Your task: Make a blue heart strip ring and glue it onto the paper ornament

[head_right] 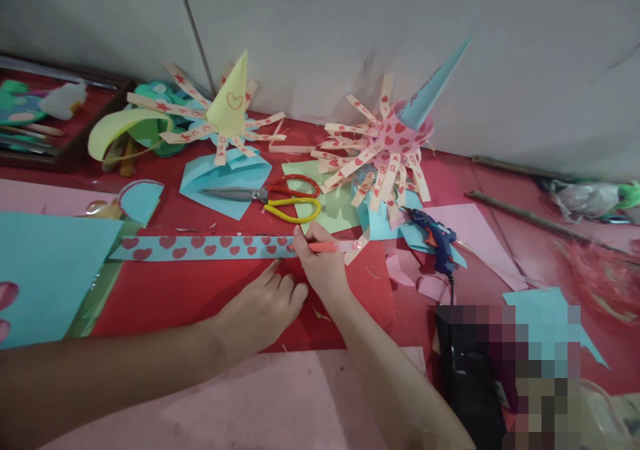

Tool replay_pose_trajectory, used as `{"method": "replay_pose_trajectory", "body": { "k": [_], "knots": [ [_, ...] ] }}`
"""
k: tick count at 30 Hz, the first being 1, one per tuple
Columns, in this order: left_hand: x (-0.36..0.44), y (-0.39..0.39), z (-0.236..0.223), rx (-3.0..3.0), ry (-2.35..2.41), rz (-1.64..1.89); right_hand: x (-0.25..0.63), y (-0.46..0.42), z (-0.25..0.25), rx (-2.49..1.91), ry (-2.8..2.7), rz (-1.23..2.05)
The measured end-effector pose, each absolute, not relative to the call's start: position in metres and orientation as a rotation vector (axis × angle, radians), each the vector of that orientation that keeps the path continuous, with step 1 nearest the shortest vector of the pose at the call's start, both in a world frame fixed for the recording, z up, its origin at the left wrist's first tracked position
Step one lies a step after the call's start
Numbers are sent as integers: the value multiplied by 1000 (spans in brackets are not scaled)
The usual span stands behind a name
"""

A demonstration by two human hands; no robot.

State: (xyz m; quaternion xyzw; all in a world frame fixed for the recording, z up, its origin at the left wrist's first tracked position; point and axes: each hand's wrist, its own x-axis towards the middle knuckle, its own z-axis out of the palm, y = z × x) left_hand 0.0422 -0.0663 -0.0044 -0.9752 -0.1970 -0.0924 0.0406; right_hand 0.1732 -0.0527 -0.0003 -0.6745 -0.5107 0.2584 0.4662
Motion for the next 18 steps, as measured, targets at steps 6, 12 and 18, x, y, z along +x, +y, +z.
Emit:
{"method": "replay_pose_trajectory", "body": {
  "k": [6, 12, 18],
  "knots": [
    [42, -67, -5, -2963, -597, -293, 174, -51, -2, -1647, -1274, 582],
    [42, -66, -4, -2982, -600, -278, 174, -50, 0, -1625, -1262, 574],
    [42, -66, -4, -3029, -605, -253, 175, -50, -2, -1633, -1185, 635]
  ]
}}
